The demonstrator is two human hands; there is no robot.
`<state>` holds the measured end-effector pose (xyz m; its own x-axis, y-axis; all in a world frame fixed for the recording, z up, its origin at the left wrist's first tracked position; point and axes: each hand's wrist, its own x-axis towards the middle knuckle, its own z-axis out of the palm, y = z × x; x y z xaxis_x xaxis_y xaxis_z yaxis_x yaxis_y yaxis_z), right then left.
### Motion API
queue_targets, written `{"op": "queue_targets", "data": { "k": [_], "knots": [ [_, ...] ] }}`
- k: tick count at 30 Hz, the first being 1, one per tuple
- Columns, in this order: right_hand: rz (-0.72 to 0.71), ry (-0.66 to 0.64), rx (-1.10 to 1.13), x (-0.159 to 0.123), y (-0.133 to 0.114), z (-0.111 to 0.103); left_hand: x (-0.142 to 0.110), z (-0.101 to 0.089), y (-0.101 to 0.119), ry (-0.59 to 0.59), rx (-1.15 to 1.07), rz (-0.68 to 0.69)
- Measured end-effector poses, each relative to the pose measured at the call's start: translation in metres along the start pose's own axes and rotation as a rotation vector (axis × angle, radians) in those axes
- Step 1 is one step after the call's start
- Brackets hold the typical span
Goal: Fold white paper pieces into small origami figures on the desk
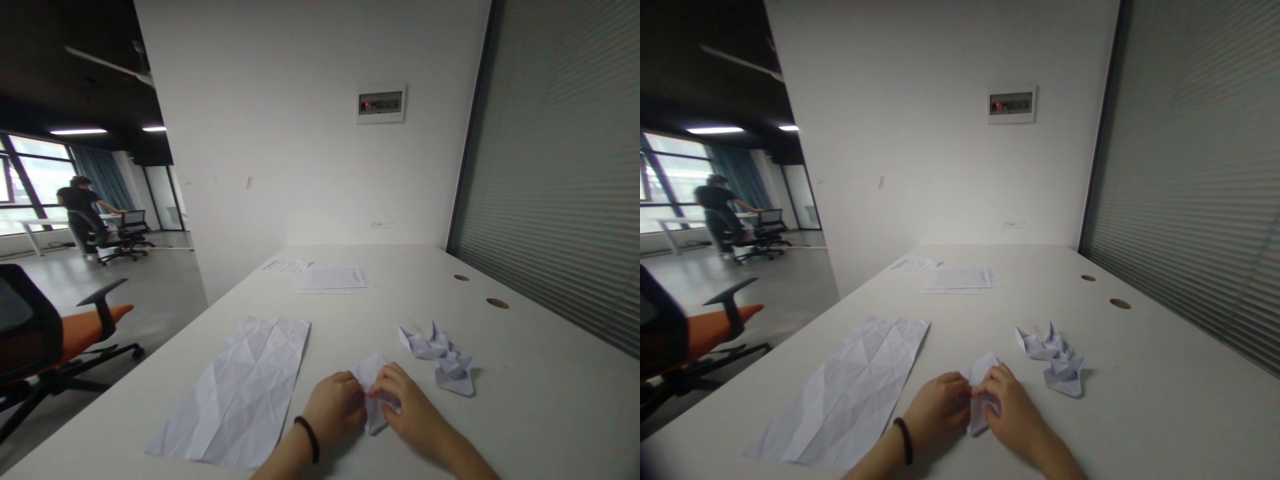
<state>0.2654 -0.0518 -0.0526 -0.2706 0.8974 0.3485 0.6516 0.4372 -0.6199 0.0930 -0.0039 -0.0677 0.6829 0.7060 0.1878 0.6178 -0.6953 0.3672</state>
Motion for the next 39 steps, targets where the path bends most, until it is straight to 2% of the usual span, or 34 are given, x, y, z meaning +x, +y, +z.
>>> {"op": "queue_targets", "data": {
  "k": [7, 16, 20, 23, 25, 28, 33, 39],
  "knots": [
    [-0.090, 0.022, 0.015, 0.001, -0.005, -0.002, -0.002, -0.008, 0.002, 0.028, 0.121, -0.076],
    [-0.004, 0.005, -0.005, 0.004, -0.004, 0.009, 0.002, 0.008, 0.012, 0.082, 0.164, -0.171],
    [-0.022, -0.002, -0.022, 0.004, -0.005, 0.010, 0.004, 0.014, 0.009, 0.122, 0.060, -0.107],
    [-0.060, -0.010, -0.017, 0.003, -0.005, 0.008, 0.004, 0.016, 0.005, 0.092, -0.044, 0.002],
    [-0.081, -0.020, 0.000, 0.002, -0.004, 0.005, 0.003, 0.017, 0.003, 0.042, -0.068, 0.023],
    [-0.072, -0.029, 0.004, 0.002, -0.001, 0.002, 0.003, 0.015, 0.003, 0.003, -0.055, 0.003],
    [0.032, -0.041, -0.057, 0.001, 0.007, 0.006, 0.003, 0.012, 0.004, 0.014, -0.045, -0.048],
    [0.073, -0.069, -0.049, 0.002, 0.001, 0.005, 0.004, 0.010, 0.006, 0.015, -0.056, -0.101]
  ]
}}
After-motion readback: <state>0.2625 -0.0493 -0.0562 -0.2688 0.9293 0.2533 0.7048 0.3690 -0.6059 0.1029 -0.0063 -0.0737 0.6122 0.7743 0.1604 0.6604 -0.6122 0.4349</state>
